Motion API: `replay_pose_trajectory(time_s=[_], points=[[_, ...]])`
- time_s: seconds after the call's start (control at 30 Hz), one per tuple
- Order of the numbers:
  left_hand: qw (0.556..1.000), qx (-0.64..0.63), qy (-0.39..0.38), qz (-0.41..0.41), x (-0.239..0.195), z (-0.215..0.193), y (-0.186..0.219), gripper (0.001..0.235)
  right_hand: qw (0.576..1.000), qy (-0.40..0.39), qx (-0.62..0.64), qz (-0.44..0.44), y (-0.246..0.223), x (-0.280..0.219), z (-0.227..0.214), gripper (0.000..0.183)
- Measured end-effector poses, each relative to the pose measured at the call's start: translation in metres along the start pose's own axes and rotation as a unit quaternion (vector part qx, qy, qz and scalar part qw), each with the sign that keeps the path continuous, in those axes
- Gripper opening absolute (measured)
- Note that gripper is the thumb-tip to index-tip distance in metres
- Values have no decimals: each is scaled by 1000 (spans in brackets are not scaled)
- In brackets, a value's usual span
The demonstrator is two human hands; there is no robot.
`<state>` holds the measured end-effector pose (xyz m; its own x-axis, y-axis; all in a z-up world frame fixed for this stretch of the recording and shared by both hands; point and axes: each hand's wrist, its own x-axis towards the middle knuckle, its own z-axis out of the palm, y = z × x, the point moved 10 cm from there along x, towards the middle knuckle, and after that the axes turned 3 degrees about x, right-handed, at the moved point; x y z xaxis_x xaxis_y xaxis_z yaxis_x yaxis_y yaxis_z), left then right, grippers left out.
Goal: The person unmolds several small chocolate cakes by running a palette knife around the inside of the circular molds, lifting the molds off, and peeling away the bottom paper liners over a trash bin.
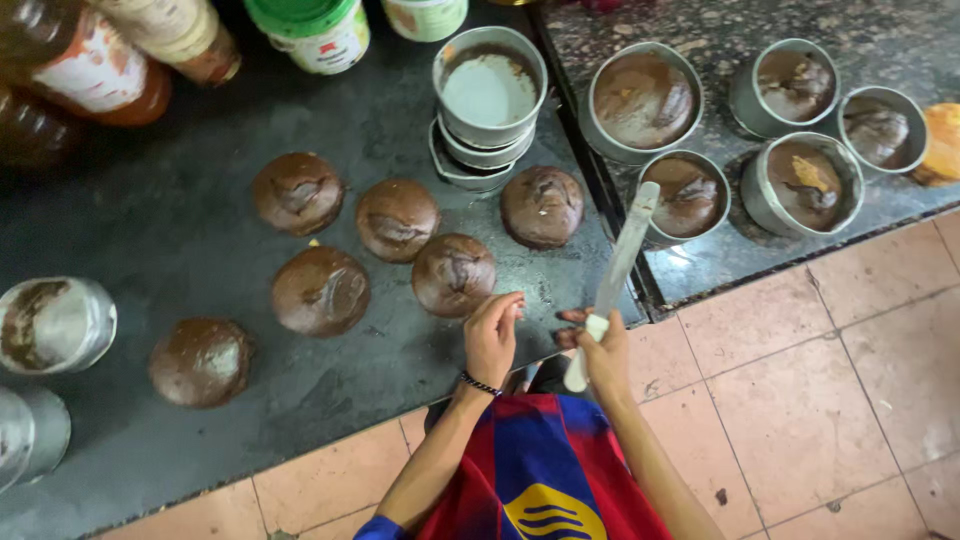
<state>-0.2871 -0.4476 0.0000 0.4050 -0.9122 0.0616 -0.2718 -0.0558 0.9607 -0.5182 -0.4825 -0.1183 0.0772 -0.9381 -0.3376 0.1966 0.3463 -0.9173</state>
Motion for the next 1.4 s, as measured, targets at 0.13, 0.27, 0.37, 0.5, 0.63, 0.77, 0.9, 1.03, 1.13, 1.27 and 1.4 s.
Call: replay_pose_trajectory(time_s=[0.13, 0.27, 0.37, 0.5, 0.63, 0.77, 0.9, 1.03, 1.13, 1.27, 1.4], points=[[996, 70, -42, 23, 16, 40, -7, 14, 999, 38, -12, -13, -33, -5, -27, 27], [930, 309, 27, 200, 58, 76, 28, 59, 999, 43, 10, -9, -51, -3, -41, 24], [920, 372, -19, 123, 103, 108, 17, 91, 999, 38, 5, 4, -60, 3, -54, 25], [891, 438, -35, 112, 124, 110, 23, 91, 999, 9, -37, 13, -80, 20, -86, 23], [862, 495, -29, 106, 101, 92, 25, 83, 996, -29, -73, 42, -103, 42, -139, 26], [902, 411, 27, 131, 80, 137, 29, 77, 994, -44, -85, 54, -119, 72, -177, 24], [977, 172, 119, 36, 103, 219, -9, 69, 993, -81, -78, 45, -140, 93, -193, 28], [951, 143, 193, -196, 131, 250, -92, 52, 988, -119, -86, 46, -156, 103, -199, 37], [942, 115, 233, -213, 131, 251, -105, 42, 986, -128, -98, 50, -165, 105, -202, 53], [954, 42, 286, -78, 109, 236, -49, 36, 985, -114, -104, 74, -162, 104, -206, 73], [964, 32, 264, 0, 67, 197, 23, 35, 972, -186, -143, 22, -164, 96, -196, 67]])
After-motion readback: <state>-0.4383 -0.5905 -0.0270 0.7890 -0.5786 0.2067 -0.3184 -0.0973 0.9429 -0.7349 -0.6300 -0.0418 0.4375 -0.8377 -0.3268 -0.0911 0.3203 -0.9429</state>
